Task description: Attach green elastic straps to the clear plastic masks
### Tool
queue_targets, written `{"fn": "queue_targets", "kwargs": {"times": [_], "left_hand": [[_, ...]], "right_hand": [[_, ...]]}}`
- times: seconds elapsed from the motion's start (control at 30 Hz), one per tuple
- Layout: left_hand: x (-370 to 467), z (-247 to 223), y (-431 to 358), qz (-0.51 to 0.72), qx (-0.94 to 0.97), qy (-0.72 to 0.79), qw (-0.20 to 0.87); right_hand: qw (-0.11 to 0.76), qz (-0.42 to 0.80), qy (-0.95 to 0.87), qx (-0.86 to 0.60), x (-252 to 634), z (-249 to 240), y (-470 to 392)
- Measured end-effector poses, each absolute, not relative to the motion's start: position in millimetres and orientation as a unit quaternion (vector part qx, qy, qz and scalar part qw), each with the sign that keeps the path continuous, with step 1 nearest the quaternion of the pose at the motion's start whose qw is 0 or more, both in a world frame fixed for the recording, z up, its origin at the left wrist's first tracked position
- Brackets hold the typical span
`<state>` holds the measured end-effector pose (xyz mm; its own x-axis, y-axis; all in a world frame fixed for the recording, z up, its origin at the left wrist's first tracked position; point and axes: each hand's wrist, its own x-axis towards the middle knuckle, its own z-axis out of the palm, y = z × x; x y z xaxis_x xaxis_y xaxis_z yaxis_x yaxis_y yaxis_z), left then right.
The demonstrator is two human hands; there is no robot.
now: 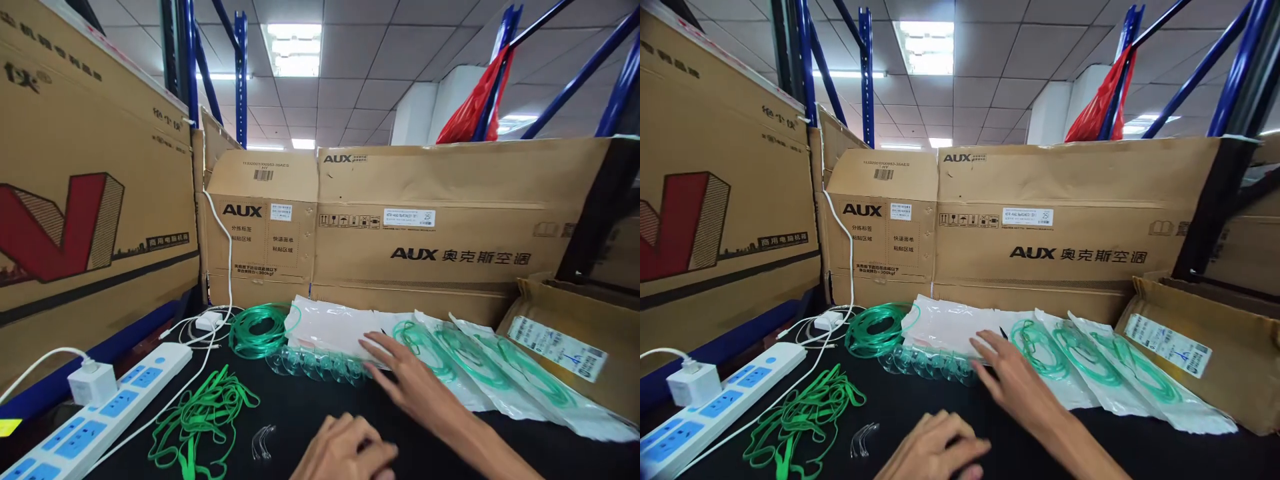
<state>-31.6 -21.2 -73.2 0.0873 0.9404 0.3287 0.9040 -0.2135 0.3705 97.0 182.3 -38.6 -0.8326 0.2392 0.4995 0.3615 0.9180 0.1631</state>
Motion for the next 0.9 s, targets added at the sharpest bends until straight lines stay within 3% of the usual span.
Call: {"fn": "queue_targets", "kwargs": {"times": [0.1,0.2,0.4,0.7,0.9], "left_hand": [[-49,-60,-24,0.289,0.691,0.660,-0.061],[-64,-48,-22,0.242,0.673,0.691,-0.106],[-78,-48,-9,0.143,0.686,0.709,-0.084],[-85,-30,-19,0.148,0.689,0.708,-0.043],[-100,1,-67,0.223,0.611,0.759,0.015]], "right_hand": [[0.251,-0.119,-0.954,-0.115,86,-42,155],[0.260,-0.115,-0.953,-0.102,80,-45,152],[0.263,-0.098,-0.951,-0.127,73,-54,160],[0.235,-0.032,-0.956,-0.170,107,-61,163],[0.223,0.026,-0.961,-0.159,135,-81,143]]}}
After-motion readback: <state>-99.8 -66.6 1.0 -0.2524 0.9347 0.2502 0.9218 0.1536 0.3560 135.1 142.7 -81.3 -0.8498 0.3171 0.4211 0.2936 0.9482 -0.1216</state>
